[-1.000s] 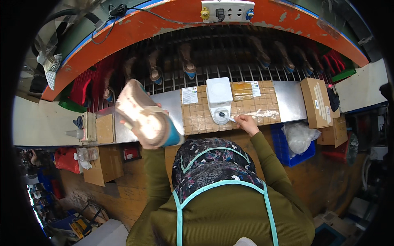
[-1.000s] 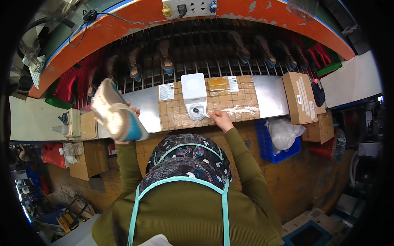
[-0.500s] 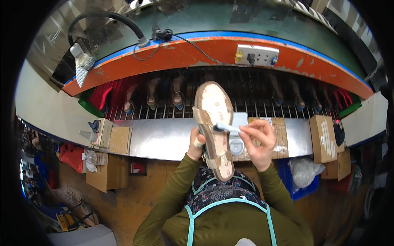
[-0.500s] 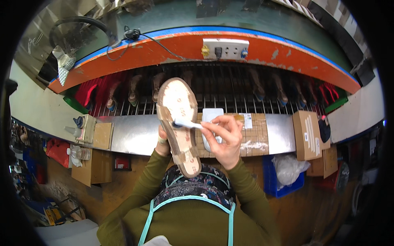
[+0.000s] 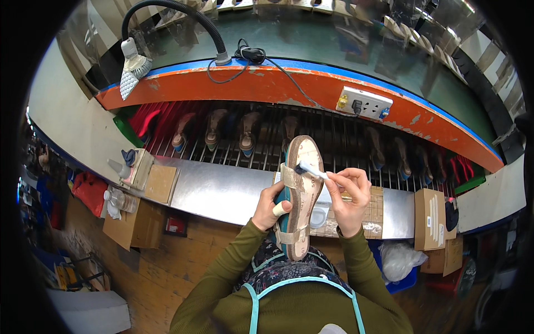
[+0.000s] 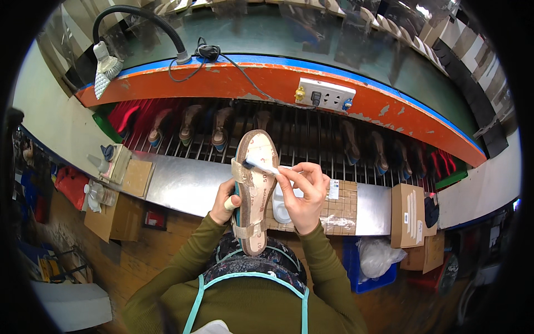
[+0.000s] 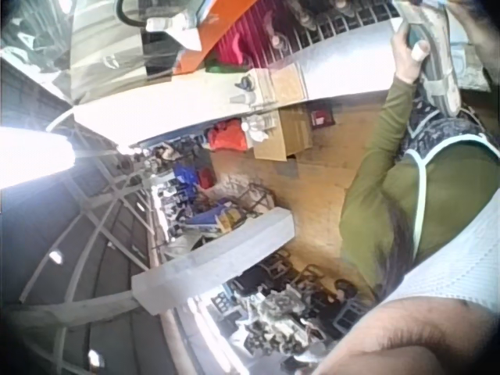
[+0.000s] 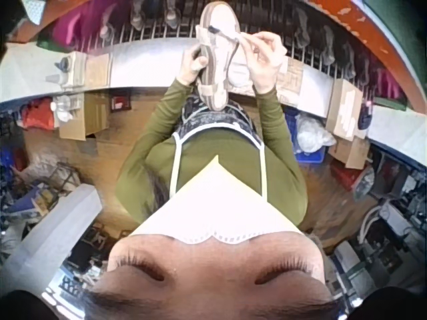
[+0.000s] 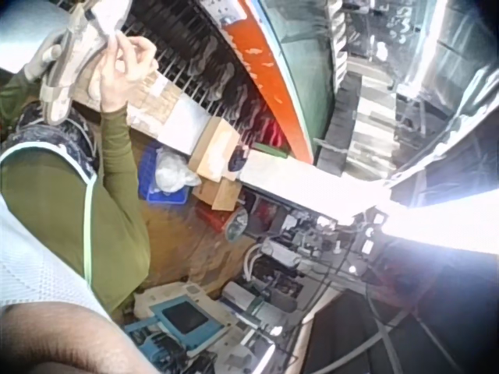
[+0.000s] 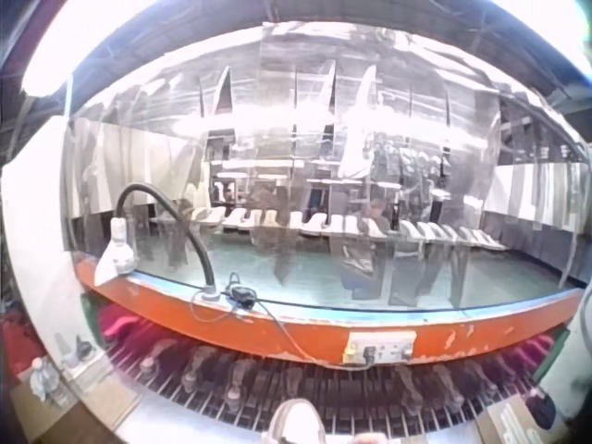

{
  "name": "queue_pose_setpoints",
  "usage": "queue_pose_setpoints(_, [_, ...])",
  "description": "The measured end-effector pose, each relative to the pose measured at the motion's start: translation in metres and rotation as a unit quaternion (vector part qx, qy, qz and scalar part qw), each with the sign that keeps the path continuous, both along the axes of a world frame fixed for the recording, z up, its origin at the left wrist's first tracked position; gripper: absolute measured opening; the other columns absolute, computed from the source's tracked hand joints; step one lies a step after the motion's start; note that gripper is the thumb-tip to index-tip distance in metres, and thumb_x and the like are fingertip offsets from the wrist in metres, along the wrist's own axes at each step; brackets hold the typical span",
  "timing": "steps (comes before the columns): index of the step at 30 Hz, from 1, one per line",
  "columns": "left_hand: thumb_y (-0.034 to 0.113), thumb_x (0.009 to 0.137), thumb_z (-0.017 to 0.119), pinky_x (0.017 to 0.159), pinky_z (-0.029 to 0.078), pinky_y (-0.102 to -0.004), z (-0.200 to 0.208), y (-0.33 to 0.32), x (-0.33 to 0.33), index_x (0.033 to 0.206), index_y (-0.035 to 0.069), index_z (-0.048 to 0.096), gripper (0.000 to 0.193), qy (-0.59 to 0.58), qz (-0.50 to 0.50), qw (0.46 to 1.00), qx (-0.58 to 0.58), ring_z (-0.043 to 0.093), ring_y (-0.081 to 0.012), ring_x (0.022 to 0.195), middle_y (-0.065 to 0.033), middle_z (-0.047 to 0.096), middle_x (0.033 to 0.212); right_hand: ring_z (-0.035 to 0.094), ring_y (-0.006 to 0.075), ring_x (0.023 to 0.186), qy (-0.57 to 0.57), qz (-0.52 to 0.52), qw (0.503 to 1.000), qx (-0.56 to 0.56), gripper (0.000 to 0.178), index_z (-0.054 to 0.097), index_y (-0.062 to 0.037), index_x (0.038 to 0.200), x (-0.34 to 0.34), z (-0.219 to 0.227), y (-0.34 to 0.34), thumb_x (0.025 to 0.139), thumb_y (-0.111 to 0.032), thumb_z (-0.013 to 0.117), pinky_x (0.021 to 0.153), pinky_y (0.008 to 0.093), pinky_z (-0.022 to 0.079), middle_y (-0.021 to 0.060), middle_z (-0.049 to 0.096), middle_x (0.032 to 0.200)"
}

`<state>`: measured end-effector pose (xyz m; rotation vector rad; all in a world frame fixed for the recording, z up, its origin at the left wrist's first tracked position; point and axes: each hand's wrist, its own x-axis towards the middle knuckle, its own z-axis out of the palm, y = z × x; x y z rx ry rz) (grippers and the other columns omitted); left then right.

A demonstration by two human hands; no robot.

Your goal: The person holds a single shoe and repeatedly brushes its sole with a small brush, dipping the brush into a container of white liquid between strokes. The person rotates the shoe to access different areas of the sole and continues the brushing action throughout the clip.

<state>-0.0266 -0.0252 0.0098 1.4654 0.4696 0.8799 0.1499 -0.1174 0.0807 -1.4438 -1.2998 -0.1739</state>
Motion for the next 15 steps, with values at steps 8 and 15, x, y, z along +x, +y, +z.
queue_pose_setpoints(8, [0.076, 0.075, 0.066, 0.086, 0.050, -0.0297, 0.002, 0.007, -0.006, 0.125, -0.005, 0.057, 0.096, -0.014, -0.045, 0.998, -0.048, 0.061, -0.0145, 0.099, -0.0085, 0.065, 0.108, 0.051, 0.0088, 0.060, -0.039, 0.122, 0.991, -0.033, 0.017, 0.077, -0.0111, 0.092, 0.023, 0.006, 0.002, 0.075, -0.014, 0.082, 0.080, 0.0294, 0.033, 0.0001, 0.062, 0.088])
queue_pose_setpoints(15, [0.075, 0.081, 0.060, 0.086, 0.051, -0.0291, 0.018, 0.006, -0.002, 0.121, -0.004, 0.059, 0.088, -0.022, -0.098, 0.989, -0.104, 0.062, -0.0136, 0.098, -0.0082, 0.066, 0.107, 0.050, 0.0090, 0.064, 0.017, 0.109, 0.993, -0.032, 0.017, 0.077, -0.0099, 0.090, 0.024, 0.002, 0.000, 0.075, -0.013, 0.083, 0.078, 0.0294, 0.032, -0.0002, 0.062, 0.086])
